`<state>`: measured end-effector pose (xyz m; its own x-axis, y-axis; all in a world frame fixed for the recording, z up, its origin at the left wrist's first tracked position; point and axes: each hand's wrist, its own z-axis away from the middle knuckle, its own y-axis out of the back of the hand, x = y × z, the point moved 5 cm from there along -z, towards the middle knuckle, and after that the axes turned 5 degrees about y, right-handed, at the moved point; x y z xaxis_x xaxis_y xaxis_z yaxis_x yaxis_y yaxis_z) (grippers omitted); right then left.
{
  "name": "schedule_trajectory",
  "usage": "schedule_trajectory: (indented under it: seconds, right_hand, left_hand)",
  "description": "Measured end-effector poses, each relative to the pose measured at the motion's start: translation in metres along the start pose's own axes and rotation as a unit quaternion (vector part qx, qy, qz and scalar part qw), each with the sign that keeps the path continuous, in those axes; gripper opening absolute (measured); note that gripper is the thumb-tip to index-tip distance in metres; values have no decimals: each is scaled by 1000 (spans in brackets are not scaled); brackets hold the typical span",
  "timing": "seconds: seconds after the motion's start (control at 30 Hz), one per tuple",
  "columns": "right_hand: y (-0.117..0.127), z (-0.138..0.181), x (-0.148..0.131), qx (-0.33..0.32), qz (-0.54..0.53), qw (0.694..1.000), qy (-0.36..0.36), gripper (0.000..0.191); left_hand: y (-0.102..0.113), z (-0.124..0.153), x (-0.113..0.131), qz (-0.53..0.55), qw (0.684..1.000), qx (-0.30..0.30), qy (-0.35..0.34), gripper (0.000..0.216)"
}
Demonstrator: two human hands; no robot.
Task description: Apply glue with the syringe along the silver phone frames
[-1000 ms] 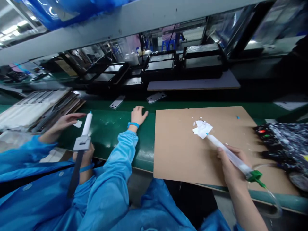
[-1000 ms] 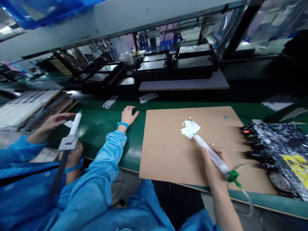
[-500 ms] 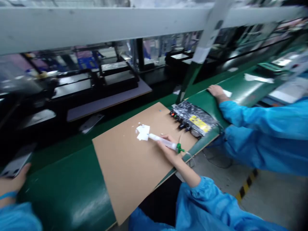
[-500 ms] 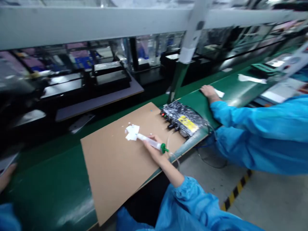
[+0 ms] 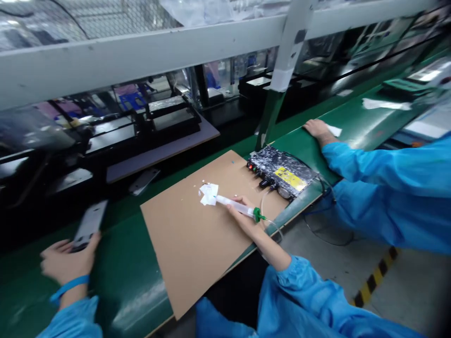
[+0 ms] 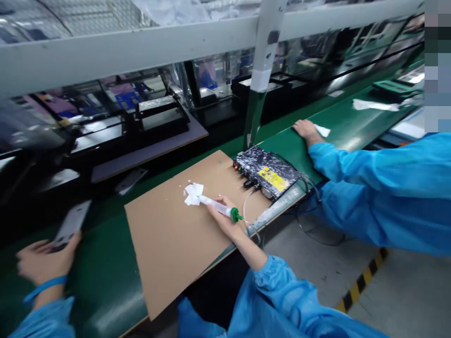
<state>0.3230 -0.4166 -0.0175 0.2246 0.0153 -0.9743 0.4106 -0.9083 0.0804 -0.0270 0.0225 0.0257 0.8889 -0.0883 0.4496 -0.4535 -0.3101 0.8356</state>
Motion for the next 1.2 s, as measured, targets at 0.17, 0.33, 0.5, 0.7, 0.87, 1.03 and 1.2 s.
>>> schedule_trajectory:
  seconds: [0.17,0.33,0.5,0.7,0.87,1.03,1.2]
  right_hand:
    - [-1,-1,6,8,-12,1000,-6,44]
    - [-3,0,2,5,-27,1000,4,40]
    - [2,2,-11,-20,5,1000,5,39]
    - [-2,2,-6,-60,57,996,27,39]
    - [-9,3,0,-69,69,994,54,40]
    - [-11,5,5,-66,64,994,65,41]
    - [-19,9,9,-75,67,993,57,47]
  left_hand:
    - [-17,95,36,232,951,-140,-146,64]
    - [-19,181,61,188,845,-397,-305,75]
    - [-24,175,78,183,800,-461,-337,85]
    - [-37,186,104,160,859,-360,-328,70]
    - [-50,210,145,158,796,-446,-377,80]
    - [-60,209,170,165,744,-485,-429,89]
    - [-70,206,167,189,791,-392,-430,80]
